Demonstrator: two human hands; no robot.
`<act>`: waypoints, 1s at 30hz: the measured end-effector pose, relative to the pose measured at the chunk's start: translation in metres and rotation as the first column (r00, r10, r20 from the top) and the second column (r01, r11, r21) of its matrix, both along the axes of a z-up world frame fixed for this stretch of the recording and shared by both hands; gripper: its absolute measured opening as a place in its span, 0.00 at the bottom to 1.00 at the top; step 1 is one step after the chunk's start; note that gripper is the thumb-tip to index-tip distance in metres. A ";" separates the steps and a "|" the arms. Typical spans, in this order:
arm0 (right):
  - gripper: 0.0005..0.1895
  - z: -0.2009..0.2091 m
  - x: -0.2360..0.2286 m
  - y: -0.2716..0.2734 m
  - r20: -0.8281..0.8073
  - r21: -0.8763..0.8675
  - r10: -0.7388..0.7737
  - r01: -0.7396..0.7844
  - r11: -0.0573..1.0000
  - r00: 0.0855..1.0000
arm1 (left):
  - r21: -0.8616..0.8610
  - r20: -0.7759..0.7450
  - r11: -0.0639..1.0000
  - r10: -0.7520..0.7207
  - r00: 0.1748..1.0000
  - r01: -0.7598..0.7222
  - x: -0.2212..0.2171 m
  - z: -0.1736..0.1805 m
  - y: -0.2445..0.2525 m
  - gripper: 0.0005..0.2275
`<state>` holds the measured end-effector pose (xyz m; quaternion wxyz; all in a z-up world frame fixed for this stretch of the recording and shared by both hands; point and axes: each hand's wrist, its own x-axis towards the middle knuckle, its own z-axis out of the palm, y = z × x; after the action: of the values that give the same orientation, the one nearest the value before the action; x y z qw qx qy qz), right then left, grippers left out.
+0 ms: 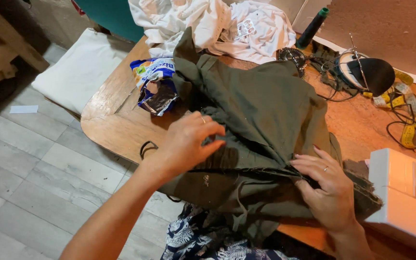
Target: Inspecting a green garment for quality, checking seams and fabric integrity on a sewing table.
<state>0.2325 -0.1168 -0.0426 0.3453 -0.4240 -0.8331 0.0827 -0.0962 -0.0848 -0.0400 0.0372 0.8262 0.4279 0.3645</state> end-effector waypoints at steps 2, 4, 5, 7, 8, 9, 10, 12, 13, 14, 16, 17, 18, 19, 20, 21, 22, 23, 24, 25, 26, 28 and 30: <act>0.07 0.004 -0.005 -0.006 -0.032 0.018 0.006 -0.005 1.000 0.999 | 0.036 -0.114 0.999 -0.029 0.993 0.033 0.014 -0.016 -0.002 0.05; 0.05 0.010 -0.011 -0.008 -0.061 0.045 0.017 -0.015 0.999 0.998 | 0.077 -0.226 0.995 -0.045 0.973 0.064 0.030 -0.025 -0.001 0.06; 0.05 0.013 -0.013 -0.008 -0.070 0.060 0.012 -0.007 0.998 0.997 | 0.055 -0.360 0.998 -0.019 0.933 0.042 0.039 -0.026 0.001 0.10; 0.05 0.020 -0.014 -0.007 -0.077 0.084 0.010 -0.003 0.996 0.997 | 0.046 -0.485 0.999 0.011 0.875 0.013 0.054 -0.022 0.006 0.15; 0.05 0.024 -0.014 -0.007 -0.094 0.083 0.006 0.002 0.997 0.996 | 0.223 -0.402 0.970 0.182 0.897 -0.097 0.059 -0.018 0.007 0.11; 0.05 0.028 -0.013 -0.007 -0.110 0.081 0.003 0.006 0.997 0.994 | 0.383 -0.289 0.899 0.336 0.896 -0.214 0.065 -0.014 0.008 0.06; 0.05 0.030 -0.011 -0.006 -0.109 0.085 0.002 0.008 0.996 0.994 | 0.386 -0.286 0.897 0.336 0.897 -0.213 0.066 -0.003 0.009 0.06; 0.07 0.035 -0.006 -0.006 -0.146 0.073 -0.053 0.064 0.995 0.988 | 0.516 -0.145 0.773 0.503 0.852 -0.368 0.068 0.020 0.011 0.09; 0.07 0.040 -0.006 -0.007 -0.145 0.074 -0.056 0.068 0.995 0.988 | 0.517 -0.144 0.774 0.500 0.854 -0.366 0.067 0.025 0.015 0.09; 0.07 0.046 -0.007 -0.009 -0.146 0.068 -0.068 0.079 0.995 0.987 | 0.545 -0.112 0.737 0.536 0.836 -0.399 0.066 0.030 0.018 0.09; 0.07 0.055 -0.007 -0.011 -0.146 0.065 -0.080 0.090 0.994 0.986 | 0.573 -0.077 0.696 0.571 0.817 -0.432 0.063 0.036 0.026 0.09; 0.06 0.059 -0.007 -0.013 -0.147 0.064 -0.089 0.099 0.993 0.985 | 0.575 -0.064 0.692 0.569 0.820 -0.436 0.062 0.037 0.031 0.07; 0.05 0.063 -0.008 -0.013 -0.148 0.065 -0.096 0.107 0.992 0.984 | 0.578 -0.050 0.687 0.568 0.821 -0.440 0.060 0.038 0.036 0.07; 0.05 0.067 -0.005 -0.013 -0.149 0.070 -0.094 0.106 0.992 0.984 | 0.582 -0.047 0.684 0.569 0.821 -0.441 0.060 0.042 0.041 0.07; 0.07 0.070 -0.002 -0.015 -0.135 0.058 -0.134 0.143 0.988 0.982 | 0.612 -0.034 0.652 0.587 0.809 -0.447 0.060 0.043 0.044 0.04; 0.10 0.073 0.001 -0.017 -0.122 0.046 -0.174 0.181 0.982 0.977 | 0.641 -0.019 0.619 0.603 0.797 -0.453 0.061 0.045 0.048 0.01; 0.10 0.077 0.002 -0.017 -0.121 0.048 -0.176 0.183 0.982 0.977 | 0.642 -0.018 0.620 0.601 0.799 -0.452 0.059 0.042 0.052 0.01; 0.08 0.080 0.004 -0.017 -0.121 0.052 -0.168 0.175 0.983 0.978 | 0.645 -0.022 0.619 0.600 0.800 -0.447 0.058 0.040 0.056 0.03; 0.07 0.083 0.006 -0.018 -0.120 0.056 -0.160 0.167 0.984 0.980 | 0.649 -0.026 0.620 0.598 0.801 -0.442 0.056 0.037 0.060 0.06; 0.07 0.084 0.007 -0.018 -0.120 0.057 -0.163 0.170 0.984 0.979 | 0.649 -0.025 0.620 0.596 0.803 -0.440 0.057 0.034 0.064 0.06; 0.06 0.085 0.008 -0.017 -0.117 0.059 -0.170 0.177 0.982 0.979 | 0.665 -0.013 0.612 0.583 0.812 -0.428 0.058 0.031 0.067 0.08; 0.04 0.086 0.009 -0.016 -0.112 0.060 -0.176 0.184 0.981 0.978 | 0.680 -0.001 0.603 0.570 0.822 -0.417 0.057 0.021 0.076 0.11; 0.07 0.087 0.011 -0.016 -0.092 0.059 -0.198 0.204 0.977 0.976 | 0.628 -0.063 0.682 0.525 0.849 -0.375 0.054 0.007 0.087 0.06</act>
<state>0.2437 -0.1327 0.0443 0.4017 -0.4900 -0.7727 0.0371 -0.0423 0.0021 -0.0328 -0.3661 0.7005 0.4842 0.3753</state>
